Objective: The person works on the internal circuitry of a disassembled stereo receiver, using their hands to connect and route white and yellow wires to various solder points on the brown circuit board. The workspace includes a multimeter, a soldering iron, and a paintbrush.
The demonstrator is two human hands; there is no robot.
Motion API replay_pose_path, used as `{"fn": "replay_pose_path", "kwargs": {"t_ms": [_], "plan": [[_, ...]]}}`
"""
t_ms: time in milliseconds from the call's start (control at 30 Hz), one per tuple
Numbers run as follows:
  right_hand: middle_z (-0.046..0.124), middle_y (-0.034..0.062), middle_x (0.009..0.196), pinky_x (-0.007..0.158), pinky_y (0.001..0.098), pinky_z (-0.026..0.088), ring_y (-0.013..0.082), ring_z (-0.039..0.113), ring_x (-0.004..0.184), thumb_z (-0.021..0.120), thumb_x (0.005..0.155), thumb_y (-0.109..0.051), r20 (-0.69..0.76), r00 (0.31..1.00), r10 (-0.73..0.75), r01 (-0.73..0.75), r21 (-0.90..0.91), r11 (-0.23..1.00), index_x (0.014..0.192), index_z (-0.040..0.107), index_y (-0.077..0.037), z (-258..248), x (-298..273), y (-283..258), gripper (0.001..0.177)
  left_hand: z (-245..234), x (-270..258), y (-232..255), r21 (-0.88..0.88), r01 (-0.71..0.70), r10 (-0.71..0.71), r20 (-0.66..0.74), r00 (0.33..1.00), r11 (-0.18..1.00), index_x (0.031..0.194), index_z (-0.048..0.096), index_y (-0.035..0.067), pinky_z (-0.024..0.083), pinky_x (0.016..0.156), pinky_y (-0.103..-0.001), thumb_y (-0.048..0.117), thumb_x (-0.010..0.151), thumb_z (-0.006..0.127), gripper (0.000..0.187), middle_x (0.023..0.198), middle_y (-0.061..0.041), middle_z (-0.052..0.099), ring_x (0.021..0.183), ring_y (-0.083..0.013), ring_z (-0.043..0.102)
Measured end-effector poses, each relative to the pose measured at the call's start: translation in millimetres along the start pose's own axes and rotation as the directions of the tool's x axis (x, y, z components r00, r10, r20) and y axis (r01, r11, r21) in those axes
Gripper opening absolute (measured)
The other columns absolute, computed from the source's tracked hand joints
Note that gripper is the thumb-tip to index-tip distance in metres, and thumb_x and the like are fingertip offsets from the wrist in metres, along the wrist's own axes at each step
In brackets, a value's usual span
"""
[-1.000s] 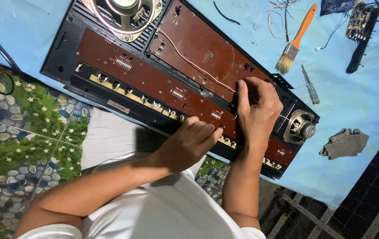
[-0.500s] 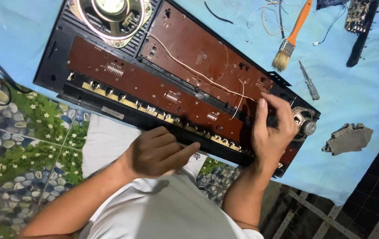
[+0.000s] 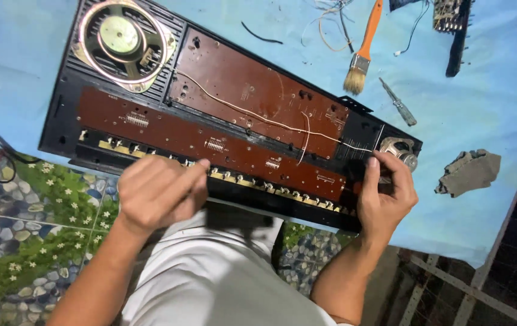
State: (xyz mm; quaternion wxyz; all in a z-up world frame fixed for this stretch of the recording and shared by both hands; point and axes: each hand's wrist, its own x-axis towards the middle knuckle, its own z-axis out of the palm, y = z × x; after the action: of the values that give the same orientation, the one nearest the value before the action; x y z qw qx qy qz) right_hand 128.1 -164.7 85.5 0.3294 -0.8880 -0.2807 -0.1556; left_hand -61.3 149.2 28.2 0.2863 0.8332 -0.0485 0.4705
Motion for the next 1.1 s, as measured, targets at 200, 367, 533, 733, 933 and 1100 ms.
{"fn": "replay_pose_path", "kwargs": {"t_ms": [200,367,533,733,933,1100], "plan": [[0.075,0.0145,0.102,0.084,0.0452,0.055,0.0370,0.071,0.088,0.076,0.103,0.003,0.115,0.947,-0.300,0.291,0.094,0.952,0.109,0.077,-0.002,22,74,-45,0.009,2,7,-18,0.040,0.046,-0.042,-0.104,0.994,0.998,0.095,0.080,-0.008,0.048,0.047,-0.041,-0.003,0.090,0.070,0.013,0.057,-0.013,0.058,0.045,-0.0288,0.054],[0.075,0.0124,0.095,0.073,0.0437,0.055,0.0344,0.069,0.078,0.079,0.096,0.001,0.166,0.885,-0.436,0.408,0.179,0.895,0.105,0.077,-0.005,77,133,-48,0.011,2,12,-15,0.120,0.035,-0.019,-0.134,0.991,0.992,0.092,0.080,-0.004,0.049,0.049,-0.037,0.000,0.089,0.072,0.009,0.056,-0.008,0.056,0.045,-0.0244,0.054],[0.075,0.0063,0.090,0.073,0.0415,0.056,0.0288,0.069,0.075,0.083,0.088,-0.009,0.257,0.858,-0.445,0.416,0.161,0.895,0.101,0.078,-0.011,146,158,-38,0.014,3,9,-15,0.122,0.063,-0.042,-0.164,0.985,0.991,0.091,0.077,-0.002,0.050,0.050,-0.036,-0.001,0.089,0.071,0.007,0.056,-0.010,0.053,0.045,-0.0262,0.054],[0.073,0.0110,0.087,0.080,0.0493,0.057,0.0369,0.070,0.083,0.082,0.082,-0.012,0.499,0.818,-0.285,0.293,0.063,0.954,0.094,0.080,-0.012,179,162,-49,0.013,7,3,-18,0.162,0.057,-0.022,-0.208,0.978,0.985,0.090,0.077,0.001,0.052,0.052,-0.035,0.006,0.091,0.070,0.008,0.055,-0.009,0.051,0.047,-0.0248,0.055],[0.073,0.0122,0.088,0.081,0.0466,0.058,0.0366,0.071,0.086,0.078,0.086,-0.011,0.547,0.808,-0.221,0.174,0.137,0.975,0.094,0.079,-0.012,186,173,-40,0.009,7,8,-15,0.162,0.078,-0.044,-0.201,0.979,0.984,0.090,0.076,0.003,0.052,0.051,-0.033,0.008,0.091,0.068,0.010,0.053,-0.007,0.048,0.046,-0.0233,0.055],[0.074,0.0096,0.097,0.086,0.0450,0.056,0.0302,0.070,0.091,0.081,0.087,-0.023,0.502,0.846,-0.179,0.111,0.163,0.980,0.103,0.079,-0.014,184,191,-34,0.019,7,7,-16,0.143,0.080,-0.048,-0.215,0.976,0.987,0.090,0.076,0.001,0.052,0.052,-0.033,0.005,0.089,0.070,0.007,0.054,-0.009,0.050,0.046,-0.0260,0.056]]}}
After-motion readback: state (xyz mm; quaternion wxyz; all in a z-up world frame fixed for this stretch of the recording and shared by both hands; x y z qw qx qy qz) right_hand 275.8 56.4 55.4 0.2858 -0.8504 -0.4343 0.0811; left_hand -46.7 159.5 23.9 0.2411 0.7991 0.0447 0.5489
